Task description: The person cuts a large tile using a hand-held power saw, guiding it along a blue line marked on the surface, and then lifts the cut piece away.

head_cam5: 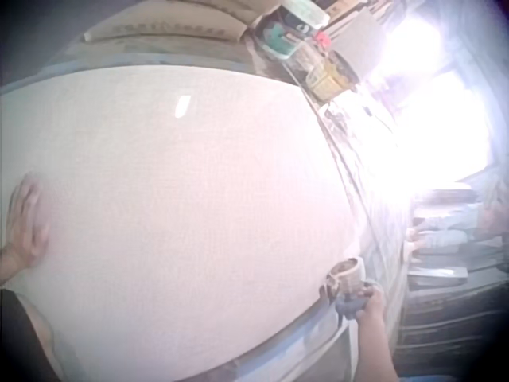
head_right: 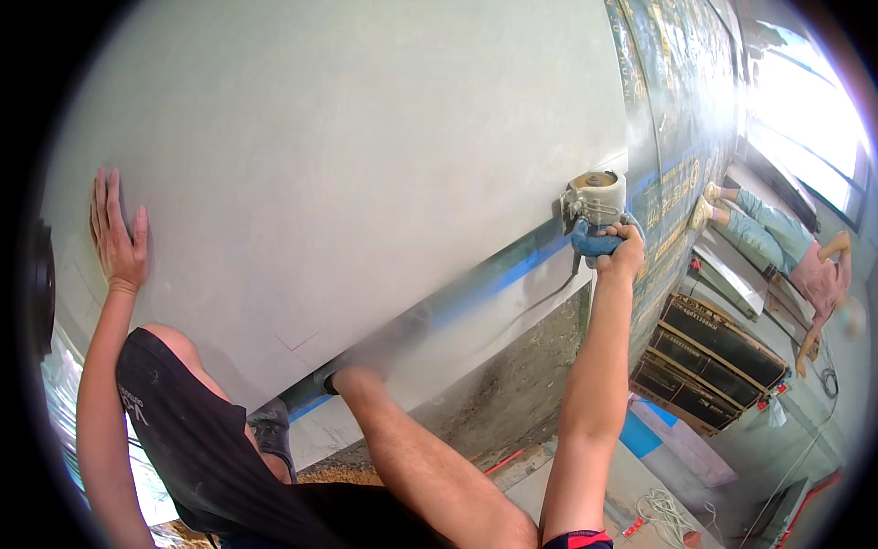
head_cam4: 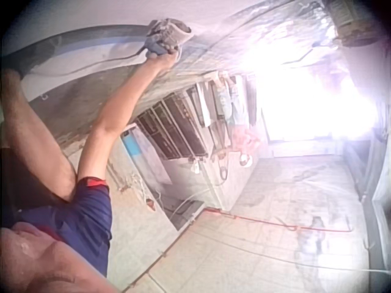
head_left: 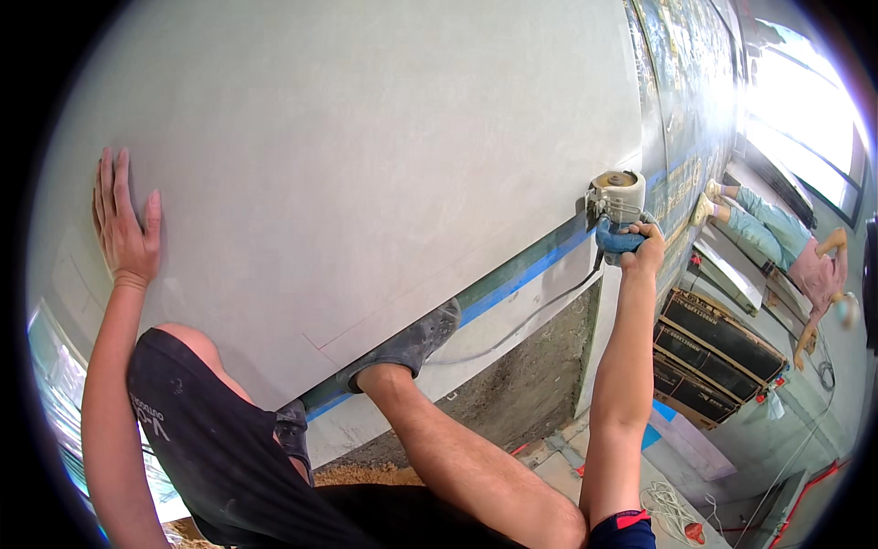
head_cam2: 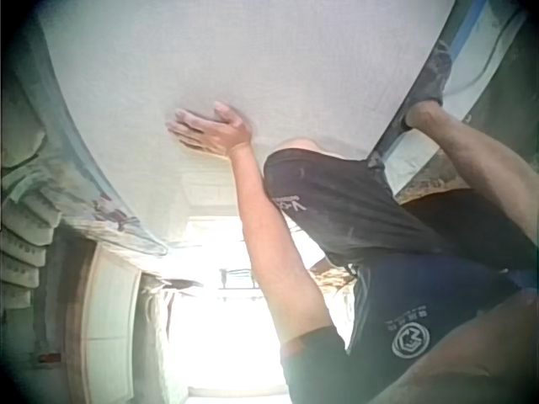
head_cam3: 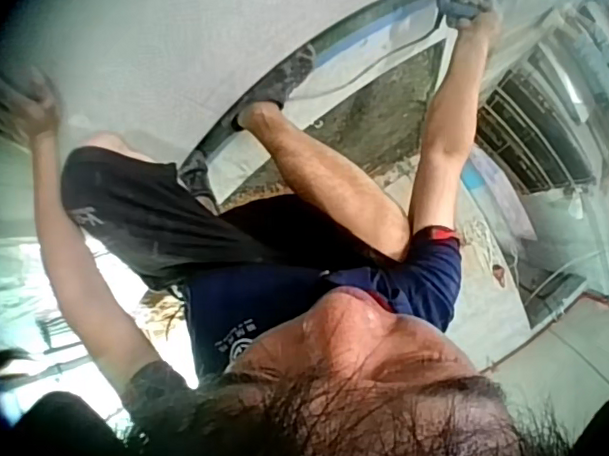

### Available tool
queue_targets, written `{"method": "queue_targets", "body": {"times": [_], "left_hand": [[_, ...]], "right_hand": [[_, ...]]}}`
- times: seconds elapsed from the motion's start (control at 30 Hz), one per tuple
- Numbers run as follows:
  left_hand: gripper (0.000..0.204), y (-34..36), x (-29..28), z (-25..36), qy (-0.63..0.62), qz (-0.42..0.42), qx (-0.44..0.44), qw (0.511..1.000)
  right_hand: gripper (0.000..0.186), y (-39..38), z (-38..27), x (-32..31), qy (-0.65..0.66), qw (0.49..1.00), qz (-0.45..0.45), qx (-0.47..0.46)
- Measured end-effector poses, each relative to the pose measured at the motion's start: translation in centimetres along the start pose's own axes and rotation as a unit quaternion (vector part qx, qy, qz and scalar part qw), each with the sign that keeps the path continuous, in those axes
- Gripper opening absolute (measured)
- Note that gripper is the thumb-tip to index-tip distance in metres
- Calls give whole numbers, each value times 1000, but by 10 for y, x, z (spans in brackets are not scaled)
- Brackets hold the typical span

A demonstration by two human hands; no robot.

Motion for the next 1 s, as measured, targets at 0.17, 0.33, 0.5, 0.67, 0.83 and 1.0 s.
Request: {"method": "queue_targets", "body": {"times": [0.17,0.33,0.5,0.67,0.83,1.0], "left_hand": [[61,-1,-2,0,6,-1,-4,1000],[60,-1,-2,2,6,1,-4,1000],[60,1,-3,4,-3,3,-2,1000],[60,2,-5,5,-6,6,0,1000],[60,2,-5,6,-4,8,0,1000],[61,1,-2,2,0,2,-10,1000]], "right_hand": [[14,-2,2,4,4,1000,-8,3],[13,-3,3,5,7,1000,-18,-4],[11,-8,1,6,0,1000,-13,-6],[12,-11,0,8,6,1000,-12,9],[15,-12,3,6,14,1000,-13,5],[14,-11,4,3,22,1000,-20,6]]}}
Point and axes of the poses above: each hand's wrist, its own y-axis towards the middle knuckle, its own x-axis out of the palm, z = x × y, the point moved 3 cm from there along y, towards the middle knuckle, and after that the axes turned 12 degrees about -x, right-handed, at the moved point
